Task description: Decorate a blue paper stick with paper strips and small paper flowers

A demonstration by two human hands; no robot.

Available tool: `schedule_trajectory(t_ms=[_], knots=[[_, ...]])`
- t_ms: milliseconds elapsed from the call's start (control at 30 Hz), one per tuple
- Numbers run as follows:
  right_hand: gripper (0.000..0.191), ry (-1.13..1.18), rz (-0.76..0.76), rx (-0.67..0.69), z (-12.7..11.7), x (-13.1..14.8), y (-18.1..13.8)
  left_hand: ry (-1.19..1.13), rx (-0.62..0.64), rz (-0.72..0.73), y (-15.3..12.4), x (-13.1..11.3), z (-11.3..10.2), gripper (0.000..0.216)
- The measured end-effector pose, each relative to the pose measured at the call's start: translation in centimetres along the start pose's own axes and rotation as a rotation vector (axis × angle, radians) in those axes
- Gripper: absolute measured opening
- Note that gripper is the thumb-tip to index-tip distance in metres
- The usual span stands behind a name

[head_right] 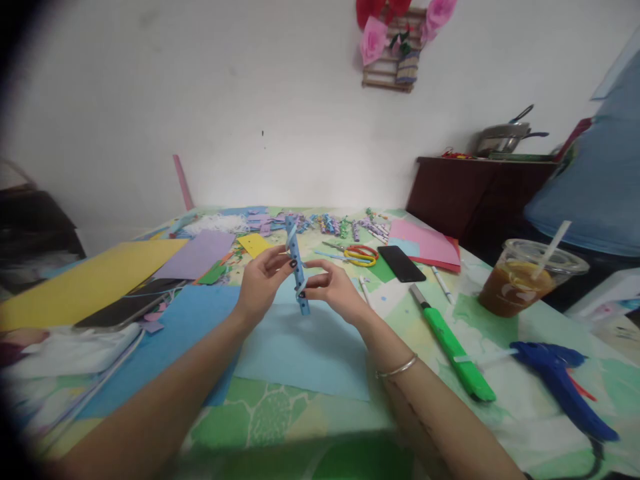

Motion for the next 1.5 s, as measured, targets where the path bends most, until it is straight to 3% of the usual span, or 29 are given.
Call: schedule_trajectory(t_ms=[200, 333, 633, 933, 1200, 1500], knots=[[0.054, -0.01, -0.011, 0.059, 0.4, -0.1, -0.1, -0.068, -0.014, 0.04, -0.1, -0.3, 0.1, 0.023], [0.055, 0.01, -0.022, 0.089, 0.3, -0.4, 0.0, -0.075, -0.023, 0.045, 0.0, -0.4, 0.0, 0.023], [0.054, 0.017, -0.004, 0.015, 0.4, -0.3, 0.0, -0.026, -0.078, 0.062, -0.1, -0.9, -0.2, 0.024], [0.05, -0.026, 0.008, -0.027, 0.5, -0.9, 0.2, 0.074, -0.133, 0.238, -0.4, -1.6, -0.3, 0.032], [0.052, -0.094, 0.051, 0.055, 0.5, -1.6, 0.1, -0.063, -0.168, 0.223, 0.1, -2.0, -0.8, 0.028], [0.052, -0.169, 0.092, 0.12, 0.6, -2.2, 0.2, -0.023, -0.177, 0.172, 1.0, -2.3, -2.0, 0.024]])
Point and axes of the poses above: each hand's wrist, its own y-axis towards the middle knuckle, its own z-axis out of the palm, x = y × z, the point moved 2 cm from there along y, towards the middle knuckle, and after that the axes turned 1 degree about z, right-handed, at the moved point
